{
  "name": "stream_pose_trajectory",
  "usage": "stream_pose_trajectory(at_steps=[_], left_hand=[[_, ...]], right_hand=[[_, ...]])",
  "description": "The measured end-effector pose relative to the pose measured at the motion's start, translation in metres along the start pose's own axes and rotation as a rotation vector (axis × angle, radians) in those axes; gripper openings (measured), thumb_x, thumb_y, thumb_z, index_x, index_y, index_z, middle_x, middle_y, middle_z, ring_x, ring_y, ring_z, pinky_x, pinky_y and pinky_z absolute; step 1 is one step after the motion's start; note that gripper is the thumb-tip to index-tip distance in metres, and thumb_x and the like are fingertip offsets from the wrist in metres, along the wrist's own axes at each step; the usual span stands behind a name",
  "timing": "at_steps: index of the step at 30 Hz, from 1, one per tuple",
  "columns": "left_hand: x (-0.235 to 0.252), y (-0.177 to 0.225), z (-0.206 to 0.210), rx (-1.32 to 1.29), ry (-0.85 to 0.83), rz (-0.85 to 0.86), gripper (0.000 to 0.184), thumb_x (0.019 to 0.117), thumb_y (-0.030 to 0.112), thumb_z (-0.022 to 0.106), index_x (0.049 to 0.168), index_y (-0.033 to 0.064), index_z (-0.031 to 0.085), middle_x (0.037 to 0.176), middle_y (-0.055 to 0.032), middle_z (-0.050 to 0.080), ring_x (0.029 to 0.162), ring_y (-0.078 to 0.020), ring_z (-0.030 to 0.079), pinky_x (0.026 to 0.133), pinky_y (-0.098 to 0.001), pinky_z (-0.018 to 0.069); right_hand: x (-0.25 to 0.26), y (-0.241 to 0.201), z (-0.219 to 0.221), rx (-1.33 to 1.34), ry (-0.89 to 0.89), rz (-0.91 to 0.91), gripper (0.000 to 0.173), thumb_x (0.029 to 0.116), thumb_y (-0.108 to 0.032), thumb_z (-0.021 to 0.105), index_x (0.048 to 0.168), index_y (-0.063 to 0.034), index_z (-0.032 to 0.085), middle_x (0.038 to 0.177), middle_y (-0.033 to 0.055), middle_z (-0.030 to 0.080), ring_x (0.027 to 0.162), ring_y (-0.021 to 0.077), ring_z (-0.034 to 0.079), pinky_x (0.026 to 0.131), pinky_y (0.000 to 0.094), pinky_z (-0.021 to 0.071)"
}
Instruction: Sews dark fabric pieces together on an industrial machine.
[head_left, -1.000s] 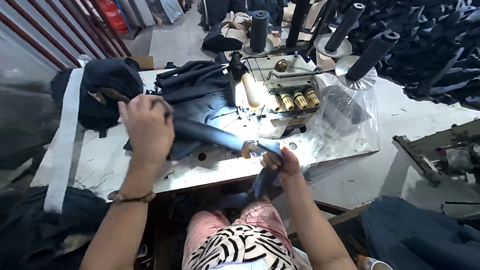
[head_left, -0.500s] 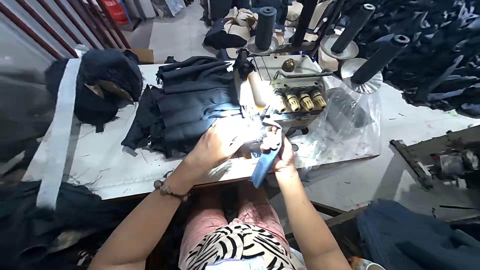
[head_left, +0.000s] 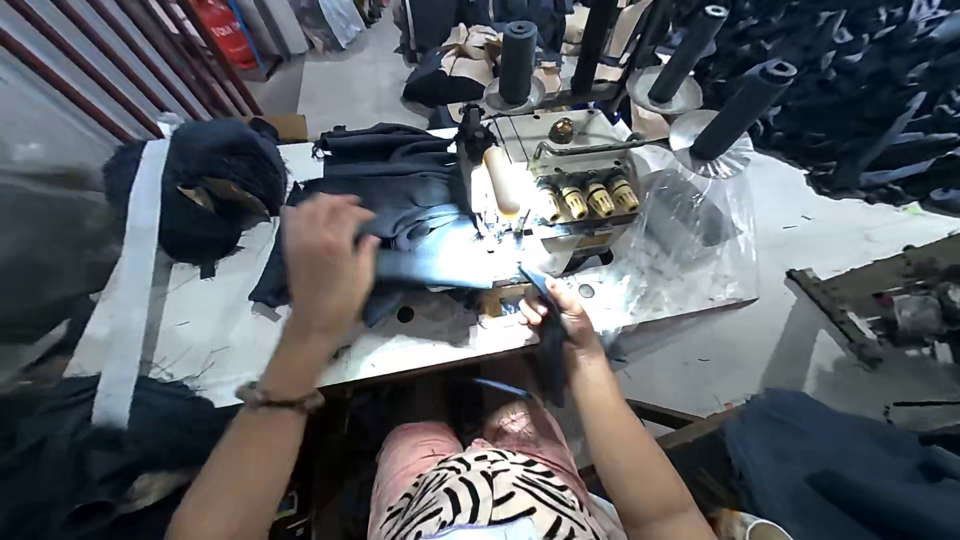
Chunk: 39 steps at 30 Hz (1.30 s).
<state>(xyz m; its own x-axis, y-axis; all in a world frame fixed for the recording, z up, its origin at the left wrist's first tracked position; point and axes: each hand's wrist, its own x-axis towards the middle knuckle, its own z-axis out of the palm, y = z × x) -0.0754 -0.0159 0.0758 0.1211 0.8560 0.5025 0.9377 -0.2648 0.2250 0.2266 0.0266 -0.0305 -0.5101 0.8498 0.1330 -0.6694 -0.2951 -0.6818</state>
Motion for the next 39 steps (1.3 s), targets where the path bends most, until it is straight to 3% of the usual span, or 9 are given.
stream_pose_trajectory(at_steps=[2,4,11,16,23,26,30,35,39], left_hand=[[-0.006,0.022,0.035,-0.037,-0.017,0.17,0.03,0.0999,0.008,0.056,0.125,-0.0032,0.068,0.132,-0.0233,0.065,0.127,-0.0419,0.059,0.11,-0.0588,0.0426],[-0.015,0.043,0.066,-0.118,-0.064,0.312,0.032,0.098,0.011,0.056,0.125,0.0015,0.071,0.123,-0.0172,0.07,0.118,-0.0357,0.066,0.103,-0.0513,0.0509],[-0.01,0.052,0.082,-0.134,-0.143,0.295,0.042,0.1016,0.03,0.055,0.136,0.0062,0.064,0.141,-0.0123,0.062,0.134,-0.0289,0.056,0.114,-0.0451,0.0429],[0.005,0.048,0.082,-0.134,-0.191,0.276,0.042,0.1003,0.032,0.06,0.13,0.0036,0.067,0.135,-0.0142,0.065,0.13,-0.0298,0.059,0.114,-0.0444,0.0425],[0.02,0.047,0.067,-0.241,-0.28,0.177,0.057,0.1069,0.051,0.038,0.141,0.0129,0.063,0.151,-0.0086,0.056,0.148,-0.0289,0.042,0.124,-0.0559,0.0257],[-0.001,0.079,0.046,-0.473,-0.167,0.049,0.048,0.0941,0.053,0.06,0.088,0.0074,0.075,0.107,-0.0091,0.07,0.108,-0.023,0.065,0.095,-0.0481,0.0516],[-0.01,0.066,-0.005,-0.513,-0.095,0.047,0.025,0.0902,0.031,0.073,0.085,0.0058,0.072,0.113,-0.0059,0.069,0.109,-0.0149,0.066,0.093,-0.0357,0.0564],[0.01,-0.013,-0.017,0.078,0.043,-0.121,0.028,0.0993,0.02,0.065,0.113,-0.0043,0.069,0.131,-0.0285,0.06,0.124,-0.0519,0.054,0.105,-0.0719,0.0369],[-0.008,0.029,0.046,-0.025,-0.042,0.241,0.028,0.0988,0.012,0.059,0.12,-0.001,0.071,0.131,-0.0212,0.067,0.129,-0.0407,0.059,0.112,-0.0621,0.0404]], right_hand=[[0.006,0.009,-0.011,0.028,0.14,0.058,0.038,0.1069,-0.027,0.035,0.088,-0.014,0.065,0.061,-0.0051,0.06,0.055,0.0057,0.061,0.061,0.0229,0.0572],[0.004,0.012,-0.018,0.131,0.13,0.049,0.036,0.1063,-0.029,0.04,0.089,-0.0133,0.068,0.063,-0.005,0.06,0.055,0.0058,0.062,0.059,0.0217,0.0565],[0.015,-0.002,-0.03,0.42,0.003,-0.026,0.026,0.1062,-0.027,0.044,0.115,-0.0142,0.065,0.069,-0.0044,0.059,0.056,0.0049,0.059,0.057,0.0191,0.053],[0.021,0.004,-0.022,0.428,0.139,-0.039,0.035,0.1094,-0.032,0.034,0.11,-0.0147,0.064,0.066,-0.0038,0.058,0.057,0.0065,0.061,0.06,0.0214,0.0559],[0.006,0.006,0.013,-0.223,0.172,0.035,0.037,0.1059,-0.017,0.027,0.089,-0.0136,0.059,0.061,-0.0048,0.06,0.055,0.0048,0.059,0.059,0.0207,0.0539],[-0.009,0.004,0.034,-0.361,-0.179,0.13,0.016,0.0986,-0.027,0.06,0.091,-0.0188,0.071,0.076,-0.0093,0.071,0.065,0.0003,0.065,0.062,0.0195,0.0554],[-0.015,-0.013,0.04,-0.137,-0.609,-0.007,0.024,0.1024,-0.039,0.059,0.11,-0.0234,0.075,0.087,-0.0098,0.075,0.072,-0.0022,0.068,0.066,0.018,0.0568],[-0.004,-0.015,0.009,0.055,-0.183,-0.063,0.024,0.092,-0.046,0.07,0.084,-0.0228,0.075,0.061,-0.0116,0.064,0.057,0.0013,0.063,0.062,0.0218,0.056],[0.006,0.002,-0.01,0.262,0.122,0.048,0.032,0.104,-0.032,0.05,0.085,-0.0137,0.069,0.058,-0.0045,0.06,0.054,0.0063,0.062,0.059,0.0228,0.057]])
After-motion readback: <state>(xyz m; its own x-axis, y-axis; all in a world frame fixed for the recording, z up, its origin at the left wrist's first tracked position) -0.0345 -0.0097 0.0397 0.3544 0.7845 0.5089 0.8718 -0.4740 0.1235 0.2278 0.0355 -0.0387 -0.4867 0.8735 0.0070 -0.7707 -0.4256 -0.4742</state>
